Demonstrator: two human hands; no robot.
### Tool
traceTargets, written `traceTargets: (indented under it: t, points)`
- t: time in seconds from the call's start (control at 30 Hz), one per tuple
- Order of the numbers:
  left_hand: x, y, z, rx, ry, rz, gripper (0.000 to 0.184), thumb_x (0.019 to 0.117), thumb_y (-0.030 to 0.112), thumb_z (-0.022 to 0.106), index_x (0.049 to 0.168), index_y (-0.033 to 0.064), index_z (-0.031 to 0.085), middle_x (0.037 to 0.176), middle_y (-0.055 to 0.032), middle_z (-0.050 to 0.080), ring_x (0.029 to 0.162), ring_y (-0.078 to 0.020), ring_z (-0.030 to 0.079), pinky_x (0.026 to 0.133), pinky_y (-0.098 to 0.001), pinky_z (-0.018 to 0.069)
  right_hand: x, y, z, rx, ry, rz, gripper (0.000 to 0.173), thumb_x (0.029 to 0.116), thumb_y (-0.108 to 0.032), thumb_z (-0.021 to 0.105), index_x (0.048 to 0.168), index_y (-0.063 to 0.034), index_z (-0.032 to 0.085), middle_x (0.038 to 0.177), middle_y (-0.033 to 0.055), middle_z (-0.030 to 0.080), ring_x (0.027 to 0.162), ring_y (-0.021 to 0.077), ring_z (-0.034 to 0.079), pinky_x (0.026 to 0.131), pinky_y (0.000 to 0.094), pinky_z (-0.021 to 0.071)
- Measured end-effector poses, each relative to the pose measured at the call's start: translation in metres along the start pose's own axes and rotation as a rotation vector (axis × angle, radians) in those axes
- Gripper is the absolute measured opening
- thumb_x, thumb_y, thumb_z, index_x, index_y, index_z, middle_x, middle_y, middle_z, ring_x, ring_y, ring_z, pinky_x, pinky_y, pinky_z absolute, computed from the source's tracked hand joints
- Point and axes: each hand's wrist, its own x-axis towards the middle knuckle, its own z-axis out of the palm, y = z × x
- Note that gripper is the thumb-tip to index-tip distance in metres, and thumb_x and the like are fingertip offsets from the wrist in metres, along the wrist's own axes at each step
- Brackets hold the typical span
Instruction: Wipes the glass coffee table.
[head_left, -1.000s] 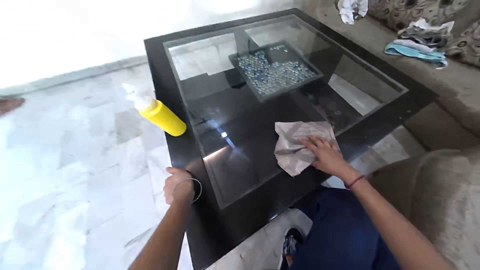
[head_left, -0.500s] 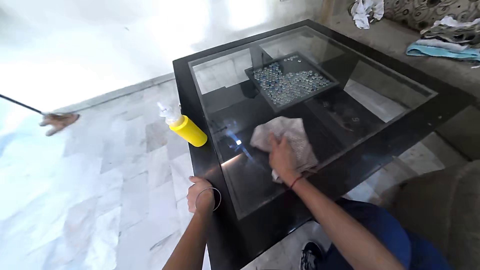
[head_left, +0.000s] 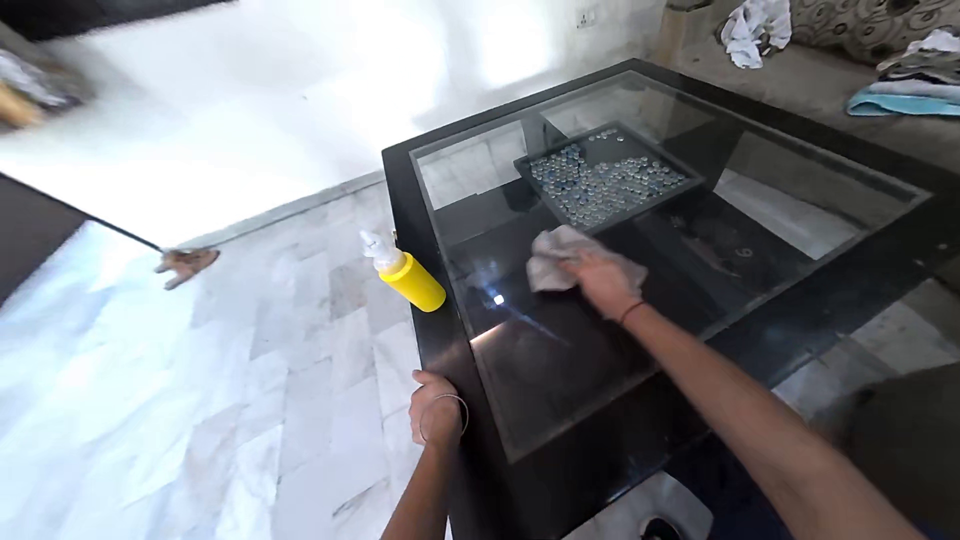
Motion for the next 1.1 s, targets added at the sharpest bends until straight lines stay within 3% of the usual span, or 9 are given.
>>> traceTargets:
  t: [0.2, 0.33, 0.43, 0.53, 0.63, 0.77, 0.93, 1.03, 1.1]
  points:
    - [-0.004, -0.001, -0.004, 0.026, -0.025, 0.017, 0.085, 0.11, 0.055, 0.005, 0.129, -0.0012, 0.065, 0.137, -0.0253, 0.064, 0.131, -0.0406, 0.06, 0.1, -0.0617, 0.0498, -0.052, 0.151, -0.045, -0.032, 0.214, 0.696, 0.049, 0.0967, -0.001, 0.061, 0.142, -0.019, 0.062, 0.146, 0.0326, 0.049, 0.124, 0.0616, 0.051, 0.08, 0.0767, 0.0478]
    - [-0.001, -0.001, -0.002, 0.012, -0.021, 0.018, 0.085, 0.11, 0.055, 0.004, 0.13, -0.0004, 0.065, 0.138, -0.0252, 0.063, 0.132, -0.0406, 0.059, 0.101, -0.0626, 0.0486, -0.08, 0.165, -0.055, 0.046, 0.29, 0.882, 0.048, 0.0941, 0.0, 0.064, 0.14, -0.011, 0.063, 0.146, 0.0387, 0.044, 0.127, 0.0639, 0.047, 0.085, 0.078, 0.0441]
    - [0.0, -0.002, -0.001, 0.026, -0.004, 0.041, 0.084, 0.1102, 0.054, 0.004, 0.13, -0.0005, 0.065, 0.137, -0.0245, 0.064, 0.131, -0.04, 0.06, 0.1, -0.0609, 0.05, -0.077, 0.106, -0.043, 0.139, 0.22, 0.845, 0.051, 0.093, -0.003, 0.065, 0.143, -0.0131, 0.061, 0.146, 0.0376, 0.046, 0.12, 0.0606, 0.055, 0.086, 0.0748, 0.0471]
    - [-0.001, -0.004, 0.0, 0.029, -0.007, 0.064, 0.084, 0.1102, 0.054, 0.005, 0.131, -0.0014, 0.064, 0.138, -0.025, 0.063, 0.132, -0.04, 0.059, 0.102, -0.0605, 0.0493, -0.087, 0.005, -0.006, 0.154, 0.14, 0.71, 0.059, 0.0919, -0.004, 0.065, 0.148, -0.0213, 0.056, 0.147, 0.0297, 0.047, 0.109, 0.0507, 0.064, 0.079, 0.0637, 0.0551]
    - [0.002, -0.004, 0.001, 0.024, 0.004, 0.072, 0.082, 0.1103, 0.054, 0.006, 0.133, -0.0014, 0.063, 0.139, -0.0246, 0.062, 0.133, -0.0399, 0.059, 0.103, -0.0604, 0.0491, -0.121, -0.095, 0.027, 0.194, -0.059, 0.421, 0.062, 0.0947, -0.004, 0.058, 0.153, -0.0236, 0.051, 0.156, 0.0244, 0.042, 0.118, 0.0423, 0.063, 0.089, 0.0518, 0.0568]
    - [0.0, -0.004, -0.001, 0.042, 0.008, 0.102, 0.081, 0.1109, 0.052, 0.007, 0.134, -0.0029, 0.061, 0.14, -0.0259, 0.061, 0.134, -0.0405, 0.057, 0.104, -0.0597, 0.0482, -0.192, -0.17, 0.045, 0.263, -0.169, -0.026, 0.066, 0.0875, 0.007, 0.063, 0.148, -0.0205, 0.058, 0.146, 0.0257, 0.054, 0.115, 0.0458, 0.064, 0.08, 0.0526, 0.0585]
    - [-0.003, -0.005, 0.0, 0.032, 0.006, 0.098, 0.081, 0.1106, 0.053, 0.007, 0.135, -0.0022, 0.061, 0.141, -0.0259, 0.06, 0.135, -0.0401, 0.056, 0.105, -0.0596, 0.0473, -0.226, -0.118, 0.028, 0.223, -0.198, -0.195, 0.059, 0.0872, 0.006, 0.067, 0.14, -0.0203, 0.064, 0.141, 0.0203, 0.061, 0.119, 0.0444, 0.063, 0.087, 0.0568, 0.0564]
    - [-0.003, -0.004, -0.001, 0.027, 0.007, 0.087, 0.082, 0.1105, 0.053, 0.007, 0.132, -0.0023, 0.063, 0.139, -0.0259, 0.061, 0.134, -0.0404, 0.058, 0.104, -0.0598, 0.0483, -0.221, -0.035, 0.005, 0.064, -0.111, -0.037, 0.06, 0.0849, 0.009, 0.064, 0.137, -0.0202, 0.068, 0.143, 0.0187, 0.061, 0.123, 0.0438, 0.063, 0.091, 0.0582, 0.0556]
    - [-0.004, -0.004, -0.002, 0.027, 0.0, 0.094, 0.083, 0.1106, 0.053, 0.006, 0.132, -0.0031, 0.063, 0.14, -0.0267, 0.061, 0.134, -0.041, 0.057, 0.104, -0.0603, 0.048, -0.212, 0.033, -0.009, -0.078, -0.022, 0.121, 0.06, 0.0862, 0.008, 0.063, 0.137, -0.0234, 0.067, 0.14, 0.0174, 0.063, 0.118, 0.0436, 0.065, 0.088, 0.0588, 0.0559]
